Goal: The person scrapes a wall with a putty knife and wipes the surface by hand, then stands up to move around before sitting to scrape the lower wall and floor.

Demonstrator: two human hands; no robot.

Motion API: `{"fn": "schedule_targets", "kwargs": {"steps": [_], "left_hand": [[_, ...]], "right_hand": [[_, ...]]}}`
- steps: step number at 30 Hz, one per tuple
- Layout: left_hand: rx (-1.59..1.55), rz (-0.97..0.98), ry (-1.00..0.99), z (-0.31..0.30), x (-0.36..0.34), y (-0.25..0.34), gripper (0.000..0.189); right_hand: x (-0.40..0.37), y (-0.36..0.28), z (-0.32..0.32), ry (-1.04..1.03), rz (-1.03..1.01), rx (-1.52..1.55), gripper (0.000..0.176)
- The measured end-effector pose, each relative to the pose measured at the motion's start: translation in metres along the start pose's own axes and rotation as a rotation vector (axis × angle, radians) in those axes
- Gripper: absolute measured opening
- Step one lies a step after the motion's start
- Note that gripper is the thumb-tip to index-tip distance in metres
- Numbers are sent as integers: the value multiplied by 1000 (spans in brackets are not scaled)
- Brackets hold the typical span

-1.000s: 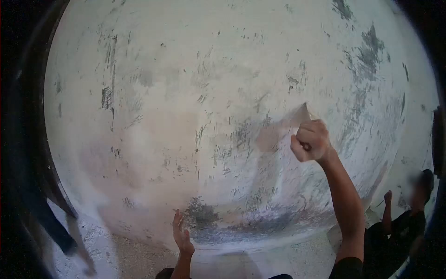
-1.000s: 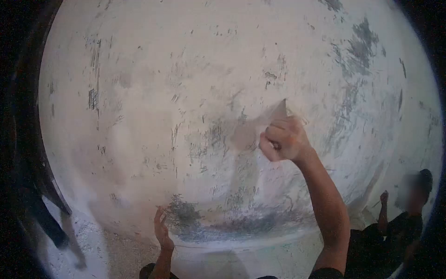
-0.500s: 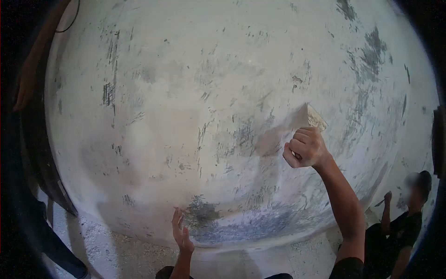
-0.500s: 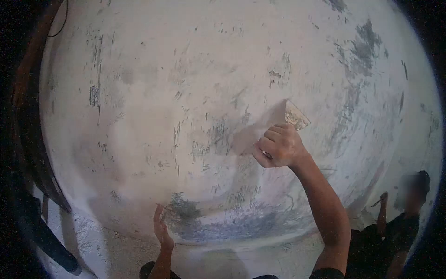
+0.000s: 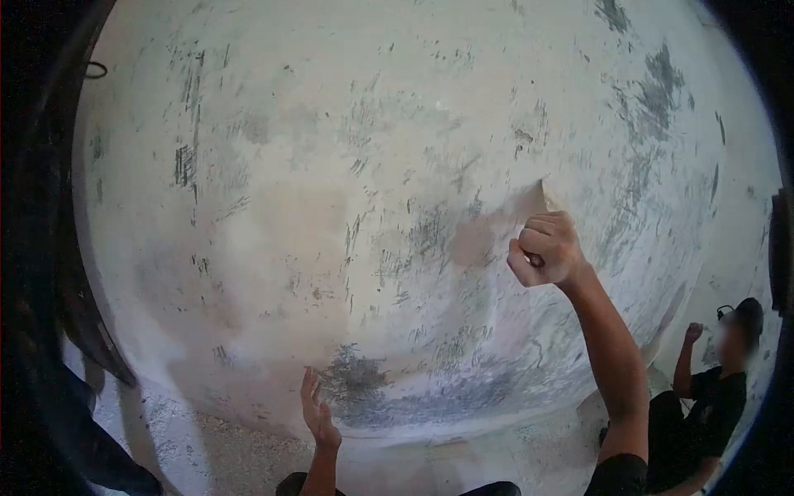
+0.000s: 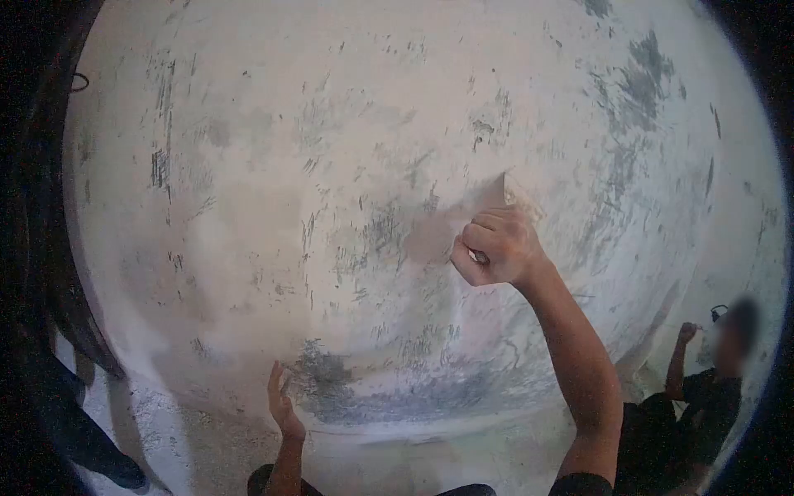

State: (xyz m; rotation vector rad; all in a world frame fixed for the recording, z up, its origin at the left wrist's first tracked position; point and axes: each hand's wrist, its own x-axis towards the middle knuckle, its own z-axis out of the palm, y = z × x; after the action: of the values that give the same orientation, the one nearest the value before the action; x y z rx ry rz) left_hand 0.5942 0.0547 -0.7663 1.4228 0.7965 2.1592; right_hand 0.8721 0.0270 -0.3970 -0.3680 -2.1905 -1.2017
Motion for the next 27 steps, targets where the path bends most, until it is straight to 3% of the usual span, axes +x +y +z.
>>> {"fn": "schedule_targets", "kwargs": {"steps": [3,14,18,21,27], "left_hand": [[15,-16,-16,0,-5,-2,68],[19,-33,0,4,-2,-2,69],[-15,-37,-5,2,-1,6,67],[8,-32,15,4,1,2,67],[12,-29,19,2,0,3,69]], "right_hand": [[-7,15,-1,39,55,-113,29],[10,-9,-4,29,-64,8,28],[-7,13,-6,46,98,-83,29],[7,-6,-10,23,-26,-6,30],[2,17,-6,36,13,-61,32]]}}
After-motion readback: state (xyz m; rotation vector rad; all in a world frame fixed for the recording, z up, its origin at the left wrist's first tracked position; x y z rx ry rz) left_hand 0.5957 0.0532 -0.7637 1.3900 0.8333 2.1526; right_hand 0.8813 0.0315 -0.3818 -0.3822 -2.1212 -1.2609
